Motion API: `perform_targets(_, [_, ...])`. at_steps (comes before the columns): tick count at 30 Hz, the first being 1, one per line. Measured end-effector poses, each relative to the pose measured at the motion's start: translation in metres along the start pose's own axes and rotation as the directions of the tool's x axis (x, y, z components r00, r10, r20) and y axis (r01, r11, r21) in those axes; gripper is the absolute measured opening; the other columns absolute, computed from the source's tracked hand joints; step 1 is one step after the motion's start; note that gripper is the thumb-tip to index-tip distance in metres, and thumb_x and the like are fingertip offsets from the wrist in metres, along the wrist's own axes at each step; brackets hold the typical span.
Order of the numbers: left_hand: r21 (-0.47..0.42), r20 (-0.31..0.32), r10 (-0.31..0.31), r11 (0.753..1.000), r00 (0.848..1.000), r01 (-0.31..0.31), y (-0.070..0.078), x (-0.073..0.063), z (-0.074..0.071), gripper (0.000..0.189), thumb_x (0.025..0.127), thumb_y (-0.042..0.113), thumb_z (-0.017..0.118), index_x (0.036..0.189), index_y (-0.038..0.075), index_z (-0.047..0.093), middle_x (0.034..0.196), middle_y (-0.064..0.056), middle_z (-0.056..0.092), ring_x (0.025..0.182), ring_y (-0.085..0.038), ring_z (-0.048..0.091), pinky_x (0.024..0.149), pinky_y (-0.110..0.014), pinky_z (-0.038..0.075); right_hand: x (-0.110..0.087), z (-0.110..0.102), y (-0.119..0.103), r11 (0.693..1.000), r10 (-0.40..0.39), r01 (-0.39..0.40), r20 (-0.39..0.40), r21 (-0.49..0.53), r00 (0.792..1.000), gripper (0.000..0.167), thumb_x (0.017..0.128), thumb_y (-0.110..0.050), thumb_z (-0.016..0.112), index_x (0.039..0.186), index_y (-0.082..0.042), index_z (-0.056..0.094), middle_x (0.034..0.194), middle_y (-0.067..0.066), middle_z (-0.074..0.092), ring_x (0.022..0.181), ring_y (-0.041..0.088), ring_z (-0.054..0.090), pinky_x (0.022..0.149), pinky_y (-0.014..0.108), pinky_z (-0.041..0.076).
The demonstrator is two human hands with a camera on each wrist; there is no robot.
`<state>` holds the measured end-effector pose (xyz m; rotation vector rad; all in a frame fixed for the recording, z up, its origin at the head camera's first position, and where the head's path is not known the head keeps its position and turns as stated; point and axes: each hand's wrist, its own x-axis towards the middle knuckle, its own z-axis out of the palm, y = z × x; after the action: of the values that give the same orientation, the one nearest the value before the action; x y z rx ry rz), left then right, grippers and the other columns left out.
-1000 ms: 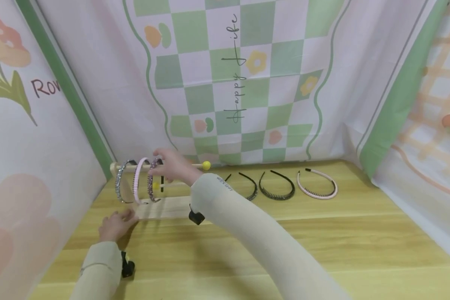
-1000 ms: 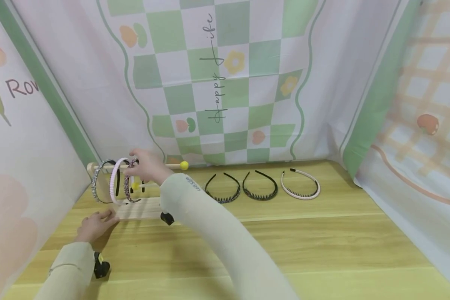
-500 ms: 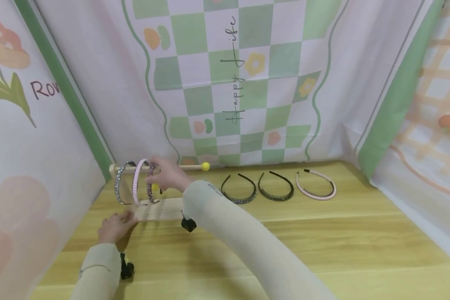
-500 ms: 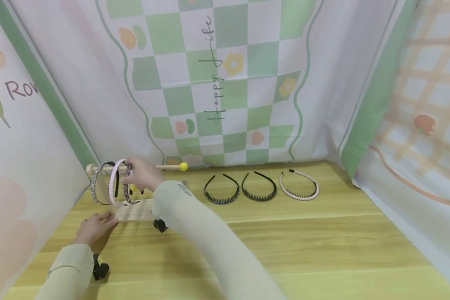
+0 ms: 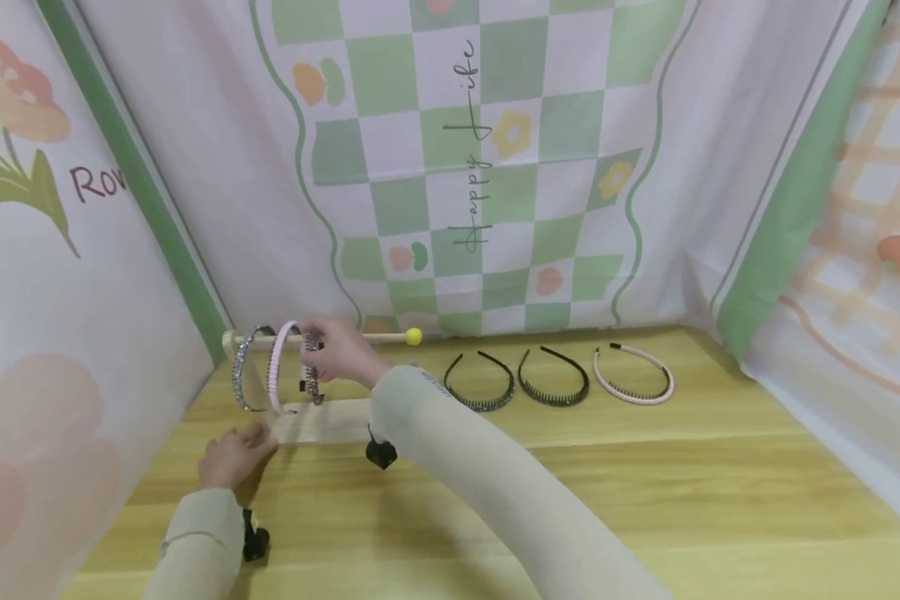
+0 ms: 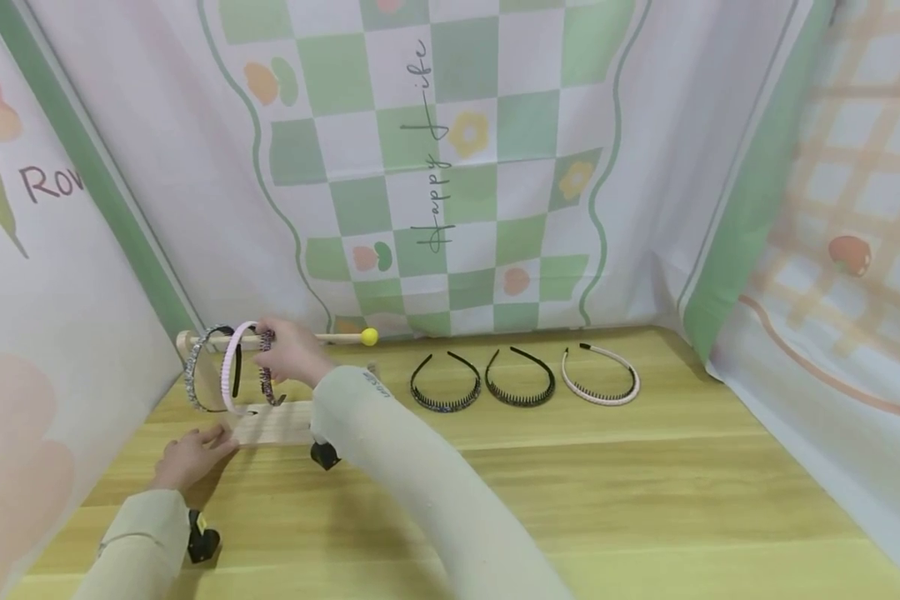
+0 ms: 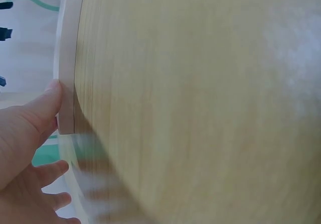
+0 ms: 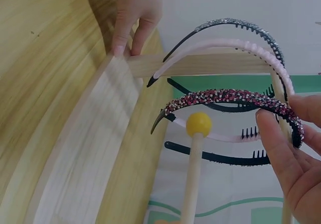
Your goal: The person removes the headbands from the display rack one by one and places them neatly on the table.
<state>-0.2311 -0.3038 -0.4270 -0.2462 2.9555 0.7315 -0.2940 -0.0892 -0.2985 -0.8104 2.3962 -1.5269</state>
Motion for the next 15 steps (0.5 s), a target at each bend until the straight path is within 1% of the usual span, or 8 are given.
perform_targets(3, [0.0,0.003,-0.001,1.0,1.0,0.001,-0.003,0.002,0.003,0.072,0.09,0.056,0.045,0.139,0.004,0.035,0.136,-0.04,0.019,0.116,-0.064,0.019,0.089,-0.073,0.018,-0.002,-0.003,0.0,1.0,-0.002,0.002,0.004,0.012,1.0,0.047,0.085,-0.002,0.064,0.129,-0.004,0.048,0.088,0.002,0.057,0.064,0.026,0.062,0.058,0.028,0.055])
perform_targets(5, [-0.005,0.006,-0.003,1.0,1.0,0.003,-0.004,0.002,0.004,0.072,0.09,0.056,0.045,0.139,0.004,0.034,0.137,-0.04,0.018,0.117,-0.064,0.017,0.089,-0.073,0.016,-0.003,-0.006,-0.001,1.0,-0.01,0.01,0.006,0.016,1.0,0.045,0.085,-0.003,0.064,0.127,-0.004,0.049,0.092,0.003,0.057,0.064,0.027,0.062,0.058,0.029,0.055])
perform_targets(9, [-0.018,0.013,-0.01,1.0,1.0,0.01,-0.003,0.001,0.003,0.072,0.09,0.056,0.045,0.14,0.005,0.033,0.137,-0.041,0.016,0.118,-0.065,0.013,0.09,-0.073,0.014,-0.006,-0.013,-0.006,0.999,-0.007,0.007,0.005,0.035,1.0,0.044,0.085,-0.005,0.065,0.126,-0.006,0.05,0.107,0.008,0.056,0.064,0.027,0.062,0.057,0.028,0.055])
perform_targets(12, [-0.017,0.016,-0.018,1.0,1.0,0.018,-0.001,0.001,0.002,0.072,0.09,0.055,0.045,0.14,0.005,0.033,0.137,-0.041,0.015,0.118,-0.064,0.013,0.091,-0.073,0.014,-0.007,-0.019,-0.01,0.998,0.011,-0.011,-0.008,0.061,1.0,0.045,0.084,-0.005,0.066,0.127,-0.007,0.05,0.122,0.013,0.052,0.064,0.027,0.062,0.057,0.029,0.055])
perform_targets(15, [-0.012,0.018,-0.021,1.0,1.0,0.022,0.0,0.001,0.001,0.072,0.09,0.055,0.045,0.14,0.005,0.033,0.137,-0.041,0.015,0.118,-0.064,0.013,0.091,-0.072,0.014,-0.009,-0.026,-0.012,0.996,0.025,-0.023,-0.024,0.083,0.999,0.046,0.084,-0.003,0.066,0.127,-0.008,0.051,0.131,0.015,0.046,0.064,0.028,0.063,0.057,0.029,0.055])
